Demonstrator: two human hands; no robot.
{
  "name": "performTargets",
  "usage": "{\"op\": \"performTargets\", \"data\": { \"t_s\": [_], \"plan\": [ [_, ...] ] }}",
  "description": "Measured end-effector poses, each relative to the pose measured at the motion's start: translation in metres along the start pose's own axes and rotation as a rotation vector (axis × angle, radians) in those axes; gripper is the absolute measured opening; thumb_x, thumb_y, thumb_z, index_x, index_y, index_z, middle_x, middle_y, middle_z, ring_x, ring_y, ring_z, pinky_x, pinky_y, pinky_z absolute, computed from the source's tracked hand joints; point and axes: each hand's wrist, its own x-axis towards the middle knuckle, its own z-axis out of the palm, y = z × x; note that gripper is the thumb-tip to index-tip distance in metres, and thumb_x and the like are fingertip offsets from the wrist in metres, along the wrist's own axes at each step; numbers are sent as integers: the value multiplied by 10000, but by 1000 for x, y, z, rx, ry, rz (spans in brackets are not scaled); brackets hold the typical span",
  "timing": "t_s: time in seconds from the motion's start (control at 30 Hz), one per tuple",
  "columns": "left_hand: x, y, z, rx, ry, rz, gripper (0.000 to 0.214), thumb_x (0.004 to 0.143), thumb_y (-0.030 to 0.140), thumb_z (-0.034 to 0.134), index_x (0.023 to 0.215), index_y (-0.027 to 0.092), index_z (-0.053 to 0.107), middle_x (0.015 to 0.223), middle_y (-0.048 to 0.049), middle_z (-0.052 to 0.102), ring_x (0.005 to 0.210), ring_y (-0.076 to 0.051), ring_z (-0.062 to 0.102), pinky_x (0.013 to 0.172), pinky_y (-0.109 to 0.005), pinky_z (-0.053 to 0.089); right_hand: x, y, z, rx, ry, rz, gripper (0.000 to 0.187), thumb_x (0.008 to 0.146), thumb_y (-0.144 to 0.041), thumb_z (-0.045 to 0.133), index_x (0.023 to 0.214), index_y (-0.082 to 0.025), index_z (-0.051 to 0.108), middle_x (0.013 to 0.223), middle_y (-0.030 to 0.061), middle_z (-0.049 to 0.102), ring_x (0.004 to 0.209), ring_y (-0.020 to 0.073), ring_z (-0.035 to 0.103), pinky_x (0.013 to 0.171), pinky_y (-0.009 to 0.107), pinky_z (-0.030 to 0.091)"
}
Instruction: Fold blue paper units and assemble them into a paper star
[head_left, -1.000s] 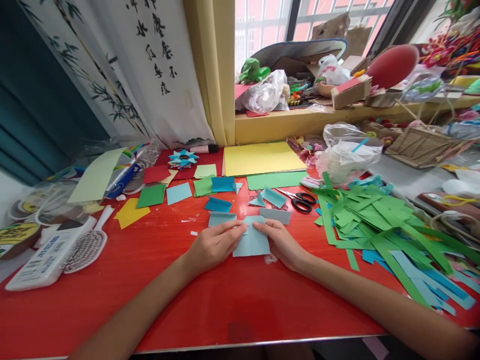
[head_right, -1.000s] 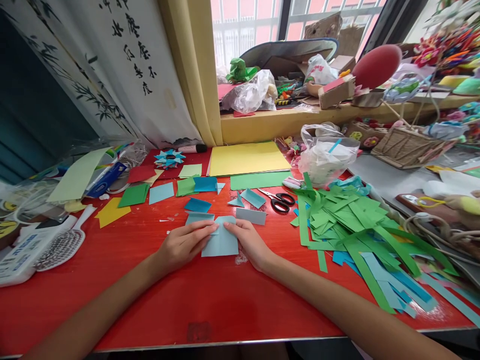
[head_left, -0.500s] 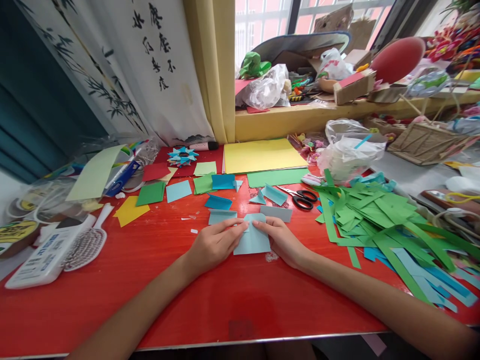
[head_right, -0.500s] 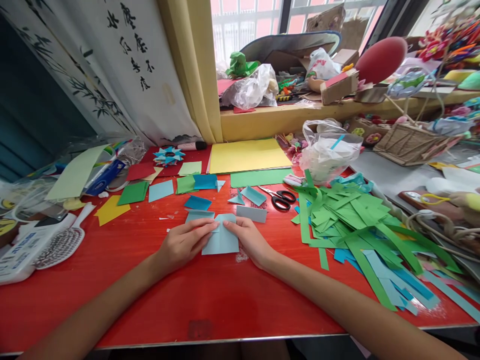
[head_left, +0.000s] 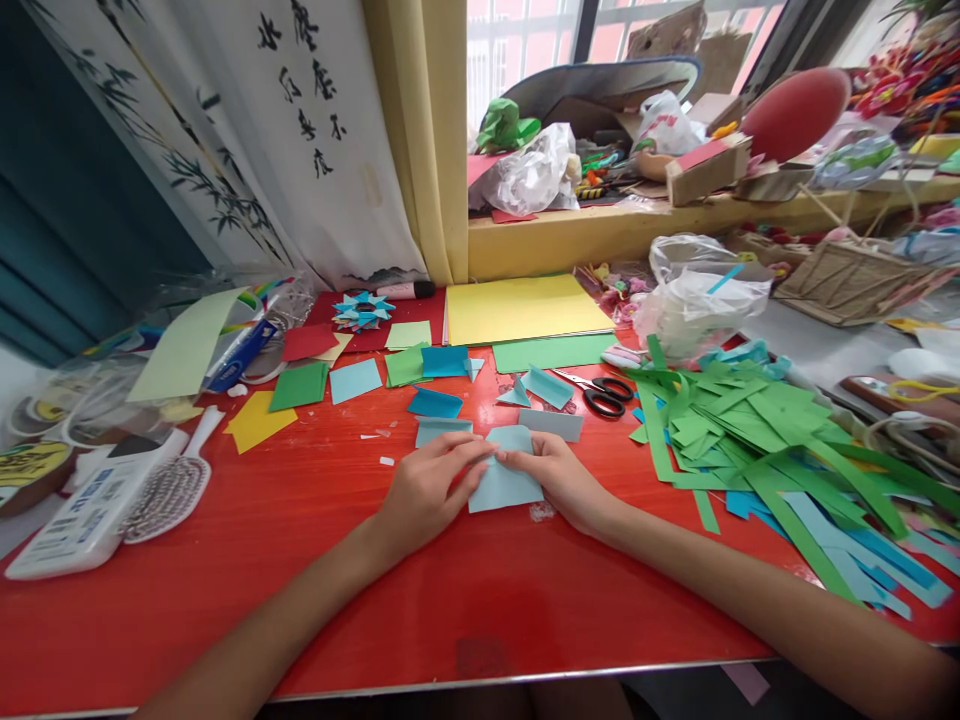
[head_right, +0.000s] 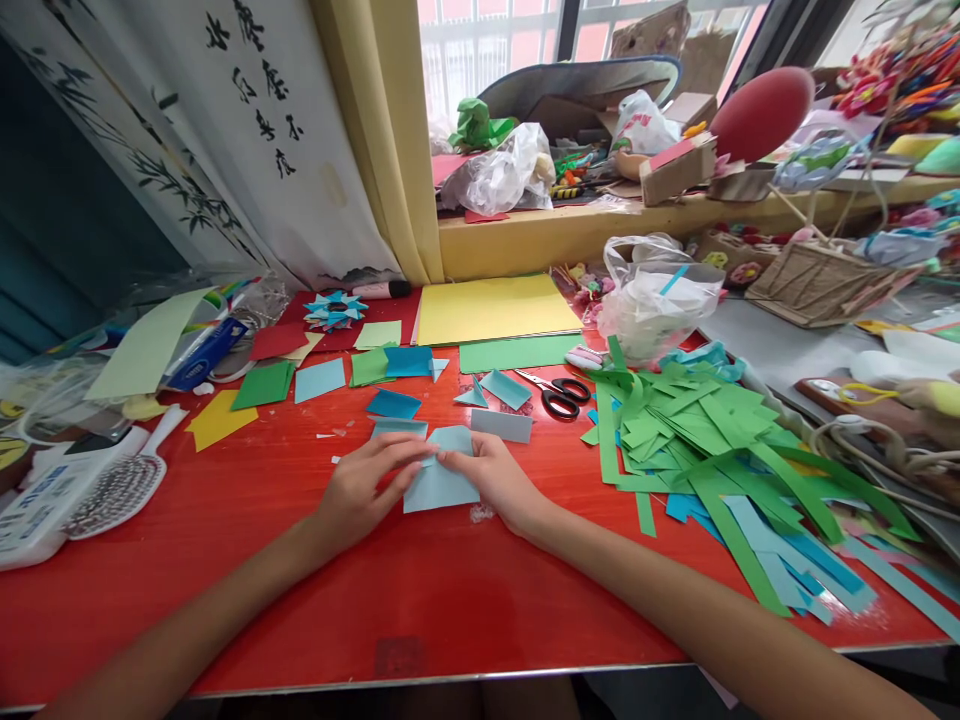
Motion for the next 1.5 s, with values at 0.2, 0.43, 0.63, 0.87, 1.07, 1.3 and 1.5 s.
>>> {"op": "performTargets", "data": {
  "t_s": [0.2,0.43,0.63,0.87,1.07,1.3,1.5],
  "plan": [
    [7,14,-2,-260,38,-401,211,830,300,441,1010,233,529,974,-5,595,877,-133,555,765,-263,463,-3,-2,2,-175,-1,-57,362,734,-295,561,1088,-244,507,835,4,612,657,130,577,543,225,458],
    [10,4,2,-495,-85,-527,261,816,376,432,845,192,615,836,-10,624,796,-154,552,705,-253,439,-5,-2,1,-314,-76,-79,448,758,-282,524,1196,-259,431,720,-13,559,580,117,508,499,217,401],
    [12,3,-1,-544,-120,-585,254,788,387,476,757,182,622,769,10,624,738,-137,542,663,-226,419,-5,-2,2,-333,-101,-97,427,763,-263,521,1182,-253,437,752,-13,550,622,119,503,532,219,391],
    [10,4,0,-568,-80,-597,230,783,368,492,776,187,633,739,12,607,720,-127,527,647,-215,409,-3,-2,1,-309,-98,-76,402,760,-376,533,1136,-247,470,795,-5,567,603,108,507,503,207,390],
    [9,5,1,-539,17,-616,254,772,391,497,728,171,616,677,10,569,629,-113,483,586,-215,398,-1,-3,-2,-378,-99,-30,331,747,-473,507,799,-162,609,615,-11,531,435,66,414,407,193,327],
    [8,5,1,-525,8,-572,245,773,386,494,740,179,621,731,-1,601,676,-128,518,612,-227,418,-3,-3,0,-392,-95,-1,287,720,-432,552,755,-149,586,597,-8,514,437,64,402,348,168,278],
    [8,4,2,-532,-21,-592,241,773,380,495,723,175,610,728,2,601,658,-122,519,592,-219,414,-2,-3,1,-419,-45,27,286,687,-434,585,730,-153,563,562,-24,480,423,62,393,315,164,261]
  ]
}}
